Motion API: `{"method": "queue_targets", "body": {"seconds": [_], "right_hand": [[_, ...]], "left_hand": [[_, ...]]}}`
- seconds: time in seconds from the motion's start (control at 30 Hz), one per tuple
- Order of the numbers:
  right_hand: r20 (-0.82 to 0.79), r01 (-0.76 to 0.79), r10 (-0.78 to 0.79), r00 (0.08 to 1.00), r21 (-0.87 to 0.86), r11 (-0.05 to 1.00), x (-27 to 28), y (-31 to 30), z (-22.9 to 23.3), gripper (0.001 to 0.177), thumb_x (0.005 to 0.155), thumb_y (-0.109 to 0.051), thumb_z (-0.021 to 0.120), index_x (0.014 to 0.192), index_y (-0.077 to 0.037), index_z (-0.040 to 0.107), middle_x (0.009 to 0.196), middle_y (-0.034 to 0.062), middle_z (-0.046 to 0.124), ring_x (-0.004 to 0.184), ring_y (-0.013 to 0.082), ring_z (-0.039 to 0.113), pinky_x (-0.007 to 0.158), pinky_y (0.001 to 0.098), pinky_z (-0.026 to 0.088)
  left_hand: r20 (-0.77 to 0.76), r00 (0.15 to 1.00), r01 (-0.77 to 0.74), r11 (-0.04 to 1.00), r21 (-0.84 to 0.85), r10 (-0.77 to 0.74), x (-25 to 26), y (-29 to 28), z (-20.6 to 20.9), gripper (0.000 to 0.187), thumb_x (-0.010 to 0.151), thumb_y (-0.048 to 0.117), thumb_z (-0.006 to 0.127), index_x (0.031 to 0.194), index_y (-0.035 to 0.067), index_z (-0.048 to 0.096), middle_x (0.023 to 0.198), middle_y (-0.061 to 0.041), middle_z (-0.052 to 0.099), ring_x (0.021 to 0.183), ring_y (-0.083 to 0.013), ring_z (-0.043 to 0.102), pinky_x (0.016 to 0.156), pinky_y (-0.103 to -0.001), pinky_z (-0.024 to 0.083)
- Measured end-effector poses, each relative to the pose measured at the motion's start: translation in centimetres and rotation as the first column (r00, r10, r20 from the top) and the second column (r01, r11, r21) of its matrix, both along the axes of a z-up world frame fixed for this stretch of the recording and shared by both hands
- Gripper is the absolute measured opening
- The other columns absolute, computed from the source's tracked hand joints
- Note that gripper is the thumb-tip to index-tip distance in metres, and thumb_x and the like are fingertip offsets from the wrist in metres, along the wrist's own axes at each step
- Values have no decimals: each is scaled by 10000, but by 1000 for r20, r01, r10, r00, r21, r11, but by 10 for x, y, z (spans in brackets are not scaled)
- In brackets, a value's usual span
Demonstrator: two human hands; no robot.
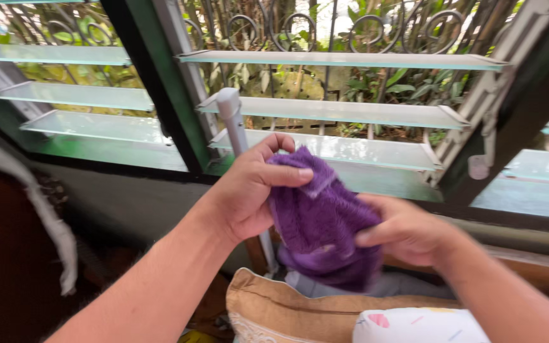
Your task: The person wets a purple cloth in a basin of water and proceeds to wipe the glass panes and metal frame of a window. They also clean the window sill and a white curtain rod, then place the cloth on a bed.
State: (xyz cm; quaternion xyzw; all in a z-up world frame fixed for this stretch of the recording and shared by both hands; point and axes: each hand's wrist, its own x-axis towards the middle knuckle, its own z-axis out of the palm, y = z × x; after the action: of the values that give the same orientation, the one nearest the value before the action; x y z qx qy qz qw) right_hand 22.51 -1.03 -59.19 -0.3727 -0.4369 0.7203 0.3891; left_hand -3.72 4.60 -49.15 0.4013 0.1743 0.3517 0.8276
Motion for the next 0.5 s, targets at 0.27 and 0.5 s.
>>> {"method": "queue_targets", "body": {"seconds": [0.27, 0.5], "right_hand": [[478, 164, -858, -189, 876, 453, 16, -7, -26, 301, 866, -240, 823, 759, -29, 636, 873, 193, 684, 808, 361, 675, 745, 489, 535], [488, 361, -870, -72, 826, 433, 6, 41, -58, 320, 982, -344, 689, 962, -25, 669, 963, 234, 709, 921, 416, 679, 847, 492, 527]], "left_hand": [[-469, 433, -22, 528, 849, 770, 63, -2, -63, 228, 773, -52, 655, 967, 65, 683, 937, -172, 725, 909, -340, 700, 835, -400, 542], [-586, 259, -350, 640, 684, 768, 86, 22, -128, 285, 904, 82, 644, 1181, 37, 599, 1213, -180, 632, 1140, -356, 606, 961, -454, 484]]}}
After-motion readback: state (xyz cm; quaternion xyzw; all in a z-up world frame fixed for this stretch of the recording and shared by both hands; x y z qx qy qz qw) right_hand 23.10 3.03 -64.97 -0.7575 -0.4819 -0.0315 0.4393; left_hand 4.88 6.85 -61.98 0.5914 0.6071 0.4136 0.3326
